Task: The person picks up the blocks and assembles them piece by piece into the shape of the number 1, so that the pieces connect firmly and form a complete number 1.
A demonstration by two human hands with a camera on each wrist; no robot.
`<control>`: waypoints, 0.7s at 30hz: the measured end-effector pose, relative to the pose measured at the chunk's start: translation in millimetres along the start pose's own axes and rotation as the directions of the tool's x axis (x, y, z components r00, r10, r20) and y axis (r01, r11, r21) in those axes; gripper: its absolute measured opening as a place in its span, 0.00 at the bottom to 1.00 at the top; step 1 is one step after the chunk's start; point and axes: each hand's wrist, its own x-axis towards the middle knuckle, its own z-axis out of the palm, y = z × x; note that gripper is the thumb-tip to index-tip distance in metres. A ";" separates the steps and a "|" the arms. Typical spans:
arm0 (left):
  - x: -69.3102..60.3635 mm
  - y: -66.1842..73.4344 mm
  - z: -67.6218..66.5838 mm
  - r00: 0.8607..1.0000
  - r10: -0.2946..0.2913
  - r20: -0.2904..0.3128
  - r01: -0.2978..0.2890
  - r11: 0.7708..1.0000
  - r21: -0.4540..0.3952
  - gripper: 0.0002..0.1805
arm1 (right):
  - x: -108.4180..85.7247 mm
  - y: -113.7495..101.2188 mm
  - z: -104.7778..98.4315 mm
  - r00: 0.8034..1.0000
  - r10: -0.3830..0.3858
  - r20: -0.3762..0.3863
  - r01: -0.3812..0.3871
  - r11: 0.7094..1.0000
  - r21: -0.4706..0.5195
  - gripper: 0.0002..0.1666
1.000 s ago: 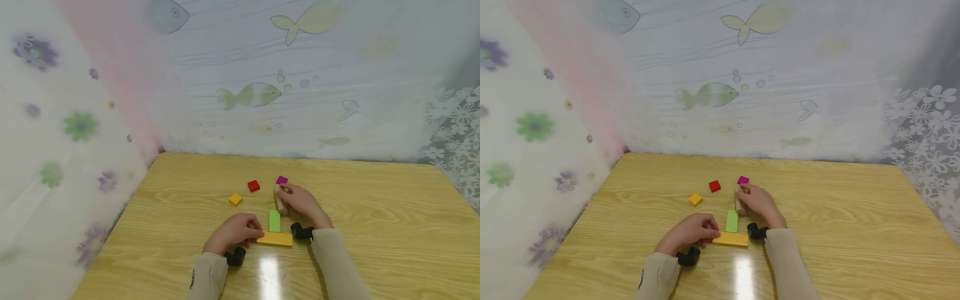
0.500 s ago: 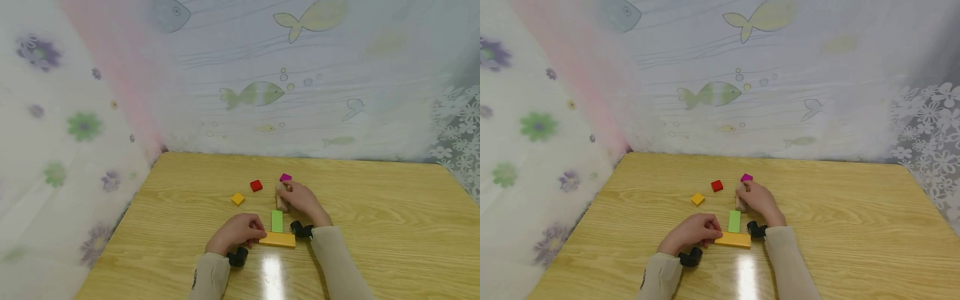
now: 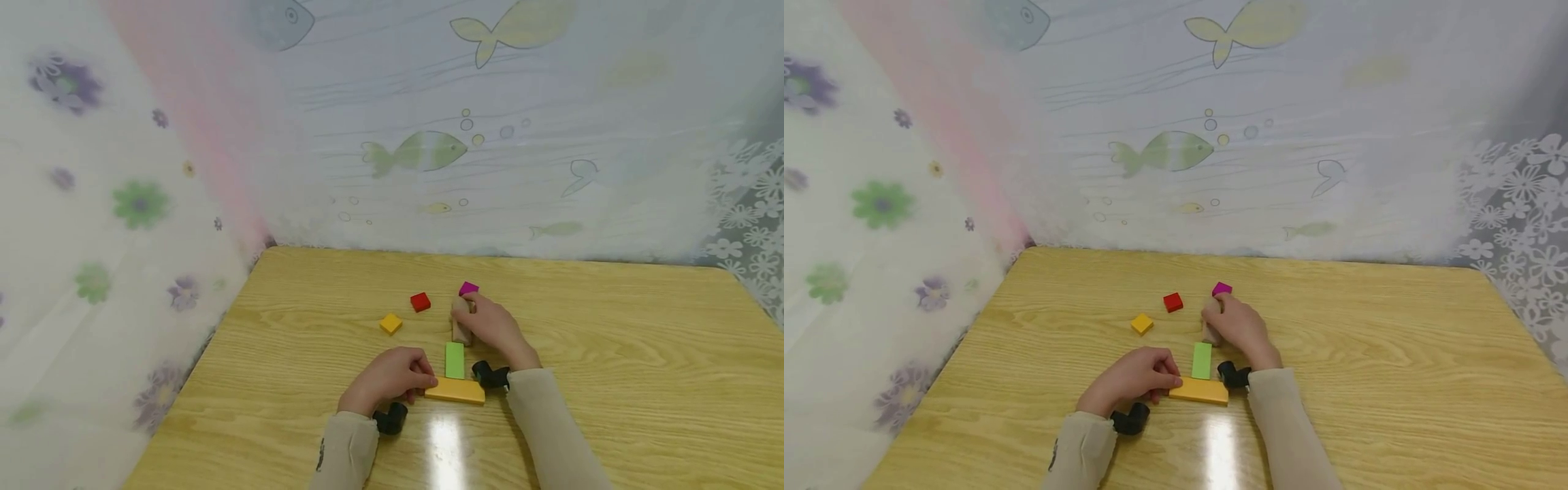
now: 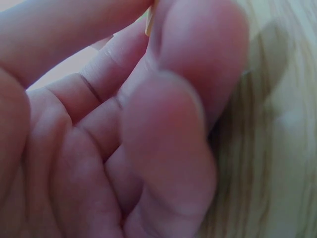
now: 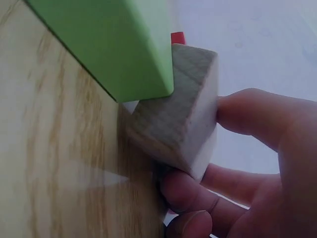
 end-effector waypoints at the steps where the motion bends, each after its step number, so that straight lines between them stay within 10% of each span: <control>1: -0.1 0.1 0.4 1.000 0.001 0.002 -0.001 1.000 0.000 0.07 | -0.3 0.1 0.0 1.000 0.001 0.004 -0.001 1.000 0.001 0.37; 21: -1.3 2.5 0.4 1.000 -0.012 -0.018 0.012 1.000 0.006 0.07 | 3.0 9.8 -1.6 0.999 -0.048 0.019 0.046 0.995 0.089 0.31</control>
